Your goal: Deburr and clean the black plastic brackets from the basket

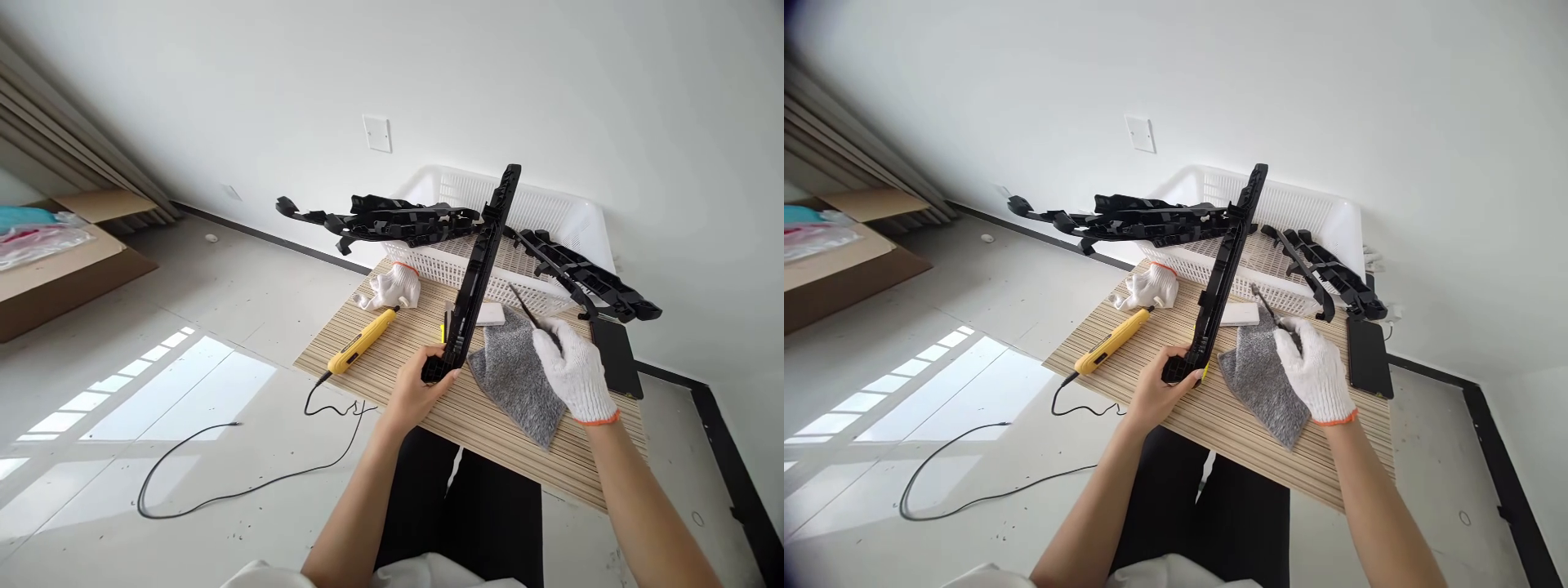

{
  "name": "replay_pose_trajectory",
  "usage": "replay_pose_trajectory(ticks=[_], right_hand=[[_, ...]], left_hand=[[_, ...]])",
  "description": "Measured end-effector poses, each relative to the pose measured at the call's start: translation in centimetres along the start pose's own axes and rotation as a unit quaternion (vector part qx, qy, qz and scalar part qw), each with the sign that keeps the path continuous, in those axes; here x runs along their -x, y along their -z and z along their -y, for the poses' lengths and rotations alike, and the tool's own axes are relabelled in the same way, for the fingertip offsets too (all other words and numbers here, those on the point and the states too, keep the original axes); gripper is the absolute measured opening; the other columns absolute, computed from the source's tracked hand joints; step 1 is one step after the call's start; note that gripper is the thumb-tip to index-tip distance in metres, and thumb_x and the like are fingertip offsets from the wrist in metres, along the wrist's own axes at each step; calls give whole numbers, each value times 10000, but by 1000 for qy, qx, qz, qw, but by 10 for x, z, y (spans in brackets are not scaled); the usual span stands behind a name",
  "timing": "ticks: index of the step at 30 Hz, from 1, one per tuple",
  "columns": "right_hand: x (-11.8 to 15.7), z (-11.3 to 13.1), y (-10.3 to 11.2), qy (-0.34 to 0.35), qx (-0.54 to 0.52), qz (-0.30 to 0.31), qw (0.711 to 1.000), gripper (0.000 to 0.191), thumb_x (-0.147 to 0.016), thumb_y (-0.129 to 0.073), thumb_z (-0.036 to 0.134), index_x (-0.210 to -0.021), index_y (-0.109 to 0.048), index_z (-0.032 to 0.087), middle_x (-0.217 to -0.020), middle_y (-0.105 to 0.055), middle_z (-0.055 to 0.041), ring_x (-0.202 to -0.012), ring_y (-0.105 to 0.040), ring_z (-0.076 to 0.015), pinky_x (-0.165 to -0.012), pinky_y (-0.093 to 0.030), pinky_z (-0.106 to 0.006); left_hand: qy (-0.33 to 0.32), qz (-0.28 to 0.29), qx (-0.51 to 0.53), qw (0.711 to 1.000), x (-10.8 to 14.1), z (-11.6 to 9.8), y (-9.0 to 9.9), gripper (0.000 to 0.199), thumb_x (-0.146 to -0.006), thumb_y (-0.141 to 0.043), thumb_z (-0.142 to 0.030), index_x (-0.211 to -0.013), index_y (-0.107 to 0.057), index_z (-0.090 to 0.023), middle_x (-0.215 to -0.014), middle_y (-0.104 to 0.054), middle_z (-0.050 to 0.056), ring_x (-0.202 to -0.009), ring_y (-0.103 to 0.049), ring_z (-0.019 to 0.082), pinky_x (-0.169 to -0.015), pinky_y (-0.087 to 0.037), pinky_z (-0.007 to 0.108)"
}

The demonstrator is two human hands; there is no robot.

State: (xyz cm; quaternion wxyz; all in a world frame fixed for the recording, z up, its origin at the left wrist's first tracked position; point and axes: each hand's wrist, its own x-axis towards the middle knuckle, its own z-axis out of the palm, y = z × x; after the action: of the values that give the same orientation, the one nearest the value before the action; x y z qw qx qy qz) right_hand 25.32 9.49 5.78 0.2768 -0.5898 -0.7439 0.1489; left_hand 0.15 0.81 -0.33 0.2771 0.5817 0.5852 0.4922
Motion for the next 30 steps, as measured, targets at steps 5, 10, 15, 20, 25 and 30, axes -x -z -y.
replay_pose_trajectory(ticks=[5,10,15,20,25,30], right_hand=[[6,-2,-18,158,-17,3,987,474,-1037,-396,429,-1449,-526,235,-1268,-678,-93,-1029,-700,-225,-865,-568,-357],[7,6,-20,136,83,44,986,503,-1016,-437,477,-1493,-503,330,-1223,-650,-69,-928,-695,-211,-725,-568,-306],[9,9,-14,105,133,45,985,491,-996,-475,426,-1477,-535,351,-1294,-619,-65,-943,-680,-211,-781,-559,-306],[11,11,-15,159,141,65,975,549,-994,-437,455,-1521,-483,306,-1230,-632,-75,-845,-667,-190,-715,-539,-296],[12,4,-14,185,99,73,975,574,-1017,-326,427,-1530,-457,204,-1145,-665,-102,-828,-661,-206,-690,-523,-303],[11,-2,-17,160,43,87,982,555,-1026,-247,431,-1393,-579,181,-1105,-707,-103,-844,-678,-219,-783,-538,-344]], left_hand=[[4,-1,0,1000,0,-1,1,336,-852,-732,-481,-1046,-609,-235,-1110,-744,39,-992,-712,215,-834,-557,322],[12,7,-7,1000,0,-2,2,368,-844,-737,-506,-1058,-616,-233,-1072,-747,34,-922,-719,212,-785,-565,323],[-11,-7,7,1000,2,1,1,394,-832,-766,-456,-1108,-591,-235,-1118,-728,55,-1073,-702,233,-934,-554,365],[6,-4,21,1000,3,1,1,572,-808,-796,-424,-1258,-485,-258,-1203,-710,69,-1211,-657,254,-1011,-515,405],[22,2,19,1000,3,-3,2,656,-810,-797,-398,-1340,-434,-265,-1161,-728,63,-1174,-676,250,-991,-510,399],[18,7,12,1000,3,-2,2,656,-811,-796,-397,-1348,-443,-265,-1186,-725,69,-1203,-664,258,-977,-511,391]])
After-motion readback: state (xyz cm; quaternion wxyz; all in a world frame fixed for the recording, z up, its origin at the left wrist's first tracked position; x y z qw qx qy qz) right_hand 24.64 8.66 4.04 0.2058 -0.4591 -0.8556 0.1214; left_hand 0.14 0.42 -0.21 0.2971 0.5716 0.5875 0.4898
